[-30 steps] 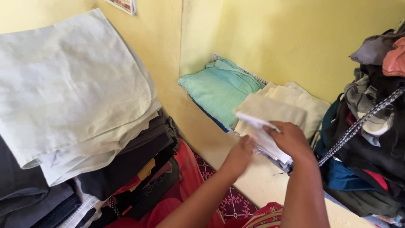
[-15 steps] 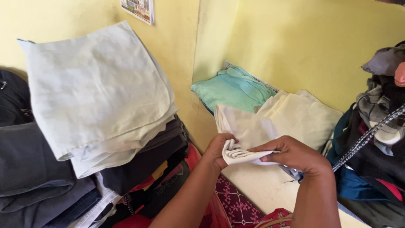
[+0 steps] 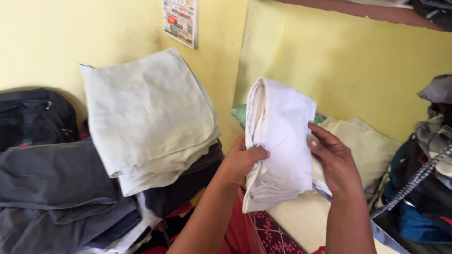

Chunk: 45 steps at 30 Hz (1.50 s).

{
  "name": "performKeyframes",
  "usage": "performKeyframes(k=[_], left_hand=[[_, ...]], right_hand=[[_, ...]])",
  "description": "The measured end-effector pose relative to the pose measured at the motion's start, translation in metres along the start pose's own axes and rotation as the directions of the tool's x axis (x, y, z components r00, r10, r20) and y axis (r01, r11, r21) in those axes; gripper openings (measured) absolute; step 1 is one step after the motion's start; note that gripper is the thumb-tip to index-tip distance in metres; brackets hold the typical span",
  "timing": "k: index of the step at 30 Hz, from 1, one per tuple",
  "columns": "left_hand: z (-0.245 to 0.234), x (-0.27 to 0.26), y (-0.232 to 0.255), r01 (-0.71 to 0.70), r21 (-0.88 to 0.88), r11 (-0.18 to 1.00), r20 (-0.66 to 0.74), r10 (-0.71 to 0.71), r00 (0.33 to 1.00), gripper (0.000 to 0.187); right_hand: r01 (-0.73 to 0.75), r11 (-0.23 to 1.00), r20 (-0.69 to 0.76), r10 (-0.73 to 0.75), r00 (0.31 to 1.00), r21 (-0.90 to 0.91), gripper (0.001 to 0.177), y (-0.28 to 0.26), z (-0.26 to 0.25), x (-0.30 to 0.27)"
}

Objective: The person folds various garments including jeans, shirts, and towels by hand and stacks them neatly on a surface. The person handles each item individually, smoothing and aligning edges before placing them in a growing pile.

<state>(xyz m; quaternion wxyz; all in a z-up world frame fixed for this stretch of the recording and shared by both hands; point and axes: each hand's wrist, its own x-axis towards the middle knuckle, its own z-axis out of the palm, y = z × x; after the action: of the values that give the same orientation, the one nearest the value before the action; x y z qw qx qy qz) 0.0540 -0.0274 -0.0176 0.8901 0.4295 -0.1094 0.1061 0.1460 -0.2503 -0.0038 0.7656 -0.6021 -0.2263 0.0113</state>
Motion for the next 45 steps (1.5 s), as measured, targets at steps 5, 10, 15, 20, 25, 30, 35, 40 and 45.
performKeyframes(k=[5,10,15,20,25,30,35,40,45], left_hand=[[0.008,-0.029,0.049,-0.175,0.216,0.961,0.143,0.146,0.979,0.046],[0.025,-0.062,0.107,-0.236,0.682,0.692,0.0,0.323,0.947,0.032],[0.034,-0.105,0.158,-0.052,0.993,0.107,-0.019,0.573,0.819,0.021],[0.033,-0.132,0.193,0.126,0.992,0.014,-0.086,0.803,0.59,0.024],[0.018,-0.139,0.21,-0.109,0.949,0.297,-0.242,0.903,0.354,0.022],[-0.024,-0.123,0.214,-0.18,0.982,0.052,0.022,0.922,0.385,0.069],[-0.066,-0.106,0.204,0.308,0.939,-0.154,-0.103,0.728,0.678,0.076],[-0.078,-0.098,0.182,0.413,0.86,-0.3,-0.094,0.702,0.705,0.059],[-0.071,-0.097,0.174,0.421,0.836,-0.352,-0.063,0.7,0.711,0.054]], right_hand=[[-0.097,0.885,0.125,0.045,0.991,0.455,0.029,0.011,0.014,0.001],[0.126,0.941,0.051,-0.149,0.988,0.313,0.03,-0.01,0.052,-0.006],[0.487,0.853,0.031,-0.491,0.871,-0.187,0.043,-0.045,0.116,-0.037],[0.501,0.851,0.021,-0.505,0.863,-0.157,0.039,-0.079,0.187,-0.06],[0.541,0.787,0.063,-0.549,0.833,-0.296,0.04,-0.094,0.236,-0.04],[0.593,0.742,0.216,-0.553,0.805,-0.311,0.044,-0.072,0.3,0.048],[0.736,0.261,0.606,-0.434,0.667,-0.624,0.058,-0.01,0.332,0.076],[0.673,0.255,0.631,-0.235,0.74,-0.694,0.048,0.022,0.317,0.053],[0.704,0.254,0.654,-0.263,0.71,-0.663,0.044,0.016,0.31,0.033]])
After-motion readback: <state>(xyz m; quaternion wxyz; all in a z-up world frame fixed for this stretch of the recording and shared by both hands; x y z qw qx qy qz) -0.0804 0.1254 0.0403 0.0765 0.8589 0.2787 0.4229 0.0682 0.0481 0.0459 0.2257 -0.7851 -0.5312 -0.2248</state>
